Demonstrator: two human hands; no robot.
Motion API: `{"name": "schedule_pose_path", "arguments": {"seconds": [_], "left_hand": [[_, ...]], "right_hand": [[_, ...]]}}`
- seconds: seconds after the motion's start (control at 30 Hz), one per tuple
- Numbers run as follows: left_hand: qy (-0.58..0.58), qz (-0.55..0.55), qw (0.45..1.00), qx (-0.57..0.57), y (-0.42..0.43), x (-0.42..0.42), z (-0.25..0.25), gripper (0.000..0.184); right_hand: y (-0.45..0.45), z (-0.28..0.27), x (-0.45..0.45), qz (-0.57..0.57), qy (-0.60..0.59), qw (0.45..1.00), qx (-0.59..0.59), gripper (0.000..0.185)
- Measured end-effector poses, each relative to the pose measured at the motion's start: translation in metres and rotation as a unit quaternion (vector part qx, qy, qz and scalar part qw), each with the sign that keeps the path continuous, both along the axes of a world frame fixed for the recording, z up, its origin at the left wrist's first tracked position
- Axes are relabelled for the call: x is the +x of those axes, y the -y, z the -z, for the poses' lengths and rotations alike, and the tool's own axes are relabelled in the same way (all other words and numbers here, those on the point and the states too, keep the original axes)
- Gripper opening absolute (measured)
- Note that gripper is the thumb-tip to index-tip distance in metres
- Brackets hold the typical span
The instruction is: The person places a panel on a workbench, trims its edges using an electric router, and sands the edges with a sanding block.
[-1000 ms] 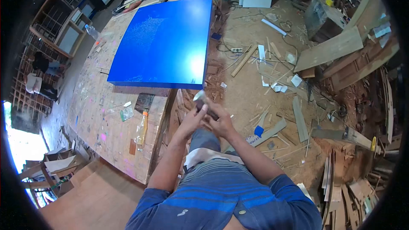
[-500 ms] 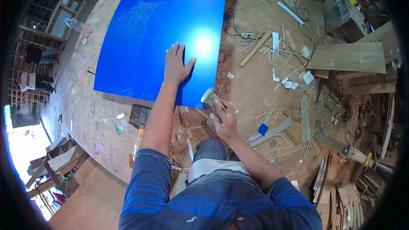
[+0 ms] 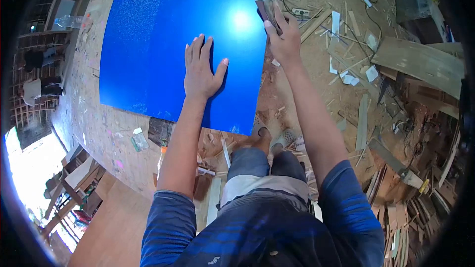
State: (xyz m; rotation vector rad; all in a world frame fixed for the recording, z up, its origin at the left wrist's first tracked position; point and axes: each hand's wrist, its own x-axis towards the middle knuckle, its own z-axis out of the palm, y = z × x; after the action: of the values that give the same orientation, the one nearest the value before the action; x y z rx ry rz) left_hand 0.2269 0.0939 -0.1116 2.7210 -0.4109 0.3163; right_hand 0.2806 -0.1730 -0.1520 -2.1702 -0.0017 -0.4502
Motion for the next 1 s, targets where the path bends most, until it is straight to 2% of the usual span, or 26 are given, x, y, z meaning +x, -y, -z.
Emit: {"name": "schedule_pose_path", "arguments": {"seconds": [0.03, 0.1, 0.13, 0.17, 0.2, 0.27, 0.37, 0.53, 0.6, 0.67, 0.77, 0.8, 0.87, 0.93, 1.0], "left_hand": [[-0.005, 0.0, 1.0, 0.0, 0.0, -0.001, 0.0, 0.073], [-0.012, -0.001, 1.0, -0.003, 0.0, 0.001, -0.001, 0.074], [-0.011, -0.004, 1.0, 0.0, 0.0, 0.003, -0.001, 0.074], [-0.016, -0.005, 1.0, 0.003, 0.002, 0.002, 0.001, 0.074], [-0.016, -0.008, 1.0, 0.007, 0.001, 0.002, 0.0, 0.074], [-0.015, -0.005, 1.0, 0.005, 0.002, 0.002, 0.0, 0.074], [-0.015, 0.0, 1.0, 0.006, 0.001, 0.002, 0.002, 0.073], [0.001, 0.009, 1.0, 0.013, -0.001, 0.003, 0.009, 0.071], [-0.001, 0.01, 1.0, 0.012, -0.002, 0.002, 0.009, 0.071], [-0.001, 0.011, 1.0, 0.003, -0.001, 0.001, 0.009, 0.07], [0.004, 0.013, 1.0, -0.003, -0.001, 0.002, 0.01, 0.069], [0.005, 0.014, 1.0, -0.004, -0.001, 0.002, 0.01, 0.069], [0.008, 0.015, 1.0, -0.006, -0.001, 0.003, 0.011, 0.069], [0.01, 0.015, 1.0, -0.008, -0.002, 0.004, 0.012, 0.071], [0.013, 0.016, 1.0, -0.005, -0.003, 0.005, 0.014, 0.071]], "right_hand": [[0.002, -0.001, 0.004, 0.0, -0.007, 1.0, -0.004, 0.059], [-0.007, -0.008, -0.043, -0.011, 0.019, 0.999, -0.027, 0.065], [-0.017, -0.016, -0.086, -0.022, -0.025, 0.999, 0.023, 0.063], [-0.035, 0.005, -0.181, -0.076, -0.005, 0.993, 0.088, 0.061], [-0.04, 0.006, -0.233, -0.093, 0.004, 0.995, 0.022, 0.06], [-0.048, -0.014, -0.287, -0.097, -0.045, 0.994, 0.036, 0.06], [-0.038, 0.004, -0.231, -0.094, 0.01, 0.995, 0.039, 0.06], [-0.008, 0.004, -0.033, 0.002, 0.04, 0.999, 0.027, 0.062], [-0.007, 0.005, -0.025, 0.007, 0.025, 0.999, 0.035, 0.061], [-0.009, 0.005, -0.05, -0.005, 0.021, 0.999, 0.046, 0.06], [-0.038, 0.008, -0.195, -0.063, 0.017, 0.996, 0.059, 0.061], [-0.048, 0.007, -0.247, -0.075, -0.004, 0.992, 0.105, 0.061], [-0.056, -0.007, -0.305, -0.098, -0.031, 0.989, 0.108, 0.057], [-0.056, 0.006, -0.285, -0.075, 0.003, 0.99, 0.12, 0.056], [-0.051, 0.015, -0.218, -0.04, 0.039, 0.99, 0.132, 0.054]]}}
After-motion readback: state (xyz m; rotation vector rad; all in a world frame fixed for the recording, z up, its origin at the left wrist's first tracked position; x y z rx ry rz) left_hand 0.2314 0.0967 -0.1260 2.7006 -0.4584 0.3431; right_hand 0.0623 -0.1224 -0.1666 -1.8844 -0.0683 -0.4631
